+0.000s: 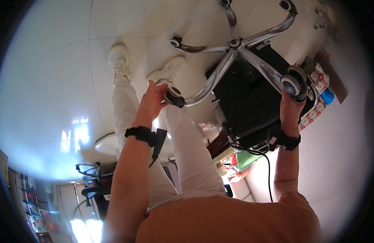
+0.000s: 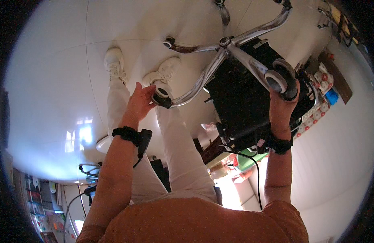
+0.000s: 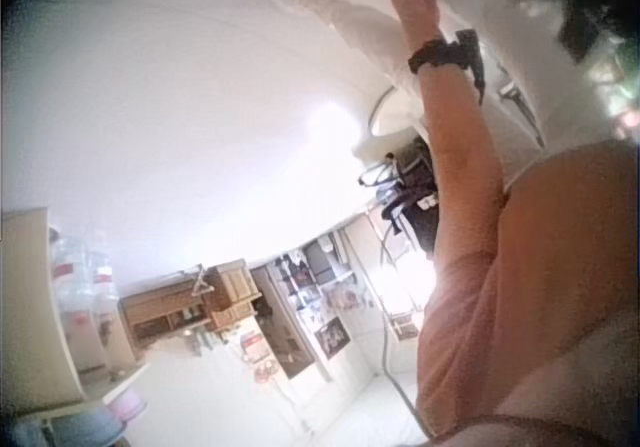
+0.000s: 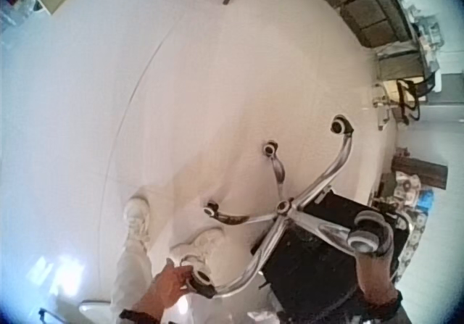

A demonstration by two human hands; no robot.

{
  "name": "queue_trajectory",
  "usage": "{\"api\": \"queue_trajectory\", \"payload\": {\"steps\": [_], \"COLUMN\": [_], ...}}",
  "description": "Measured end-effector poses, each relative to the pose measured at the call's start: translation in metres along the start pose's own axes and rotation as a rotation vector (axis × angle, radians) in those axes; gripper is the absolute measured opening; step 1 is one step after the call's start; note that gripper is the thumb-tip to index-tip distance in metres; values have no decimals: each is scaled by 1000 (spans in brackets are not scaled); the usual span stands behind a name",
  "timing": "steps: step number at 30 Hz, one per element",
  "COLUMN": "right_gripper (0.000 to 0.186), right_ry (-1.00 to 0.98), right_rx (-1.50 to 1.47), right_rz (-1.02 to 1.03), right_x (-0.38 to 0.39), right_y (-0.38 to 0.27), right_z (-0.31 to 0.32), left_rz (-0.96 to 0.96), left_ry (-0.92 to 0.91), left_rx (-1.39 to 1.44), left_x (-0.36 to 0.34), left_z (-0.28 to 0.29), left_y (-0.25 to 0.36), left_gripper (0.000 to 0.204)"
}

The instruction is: Inspecting and attempting to repair or replace a wheel on a black office chair.

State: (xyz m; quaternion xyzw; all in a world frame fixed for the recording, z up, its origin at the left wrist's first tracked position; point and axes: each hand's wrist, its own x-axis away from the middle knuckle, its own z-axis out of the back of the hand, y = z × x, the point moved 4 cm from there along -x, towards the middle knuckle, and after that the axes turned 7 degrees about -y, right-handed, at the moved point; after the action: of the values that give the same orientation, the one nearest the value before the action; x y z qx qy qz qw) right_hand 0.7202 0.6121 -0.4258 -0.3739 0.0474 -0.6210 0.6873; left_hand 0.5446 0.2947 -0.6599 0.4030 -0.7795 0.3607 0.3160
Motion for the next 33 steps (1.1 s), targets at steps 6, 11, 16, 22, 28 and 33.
{"api": "queue_trajectory", "payload": {"steps": [6,11,16,22,28,33], "right_gripper": [42,38,35,41,45,50], "right_ry": [-18,1,-8,-28,1,-20], "right_rx": [17,-37,22,121,59,89], "right_rz": [24,13,-10,0,-13,66], "right_x": [-1,-1,0,1,3,6], "right_y": [-7,-12,-10,-11,-10,0], "right_z": [-2,-4,-5,-4,-2,0], "left_rz": [76,112,65,162,89,137], "left_ry": [112,24,12,55,-8,172], "left_rx": [-128,-73,-218,-251,-591,-675], "left_x": [11,10,9,20,29,29], "left_z": [5,4,-7,-25,-33,-48], "left_y": [-7,-12,-11,-9,-4,5], "left_gripper": [68,56,33,50,47,43]}}
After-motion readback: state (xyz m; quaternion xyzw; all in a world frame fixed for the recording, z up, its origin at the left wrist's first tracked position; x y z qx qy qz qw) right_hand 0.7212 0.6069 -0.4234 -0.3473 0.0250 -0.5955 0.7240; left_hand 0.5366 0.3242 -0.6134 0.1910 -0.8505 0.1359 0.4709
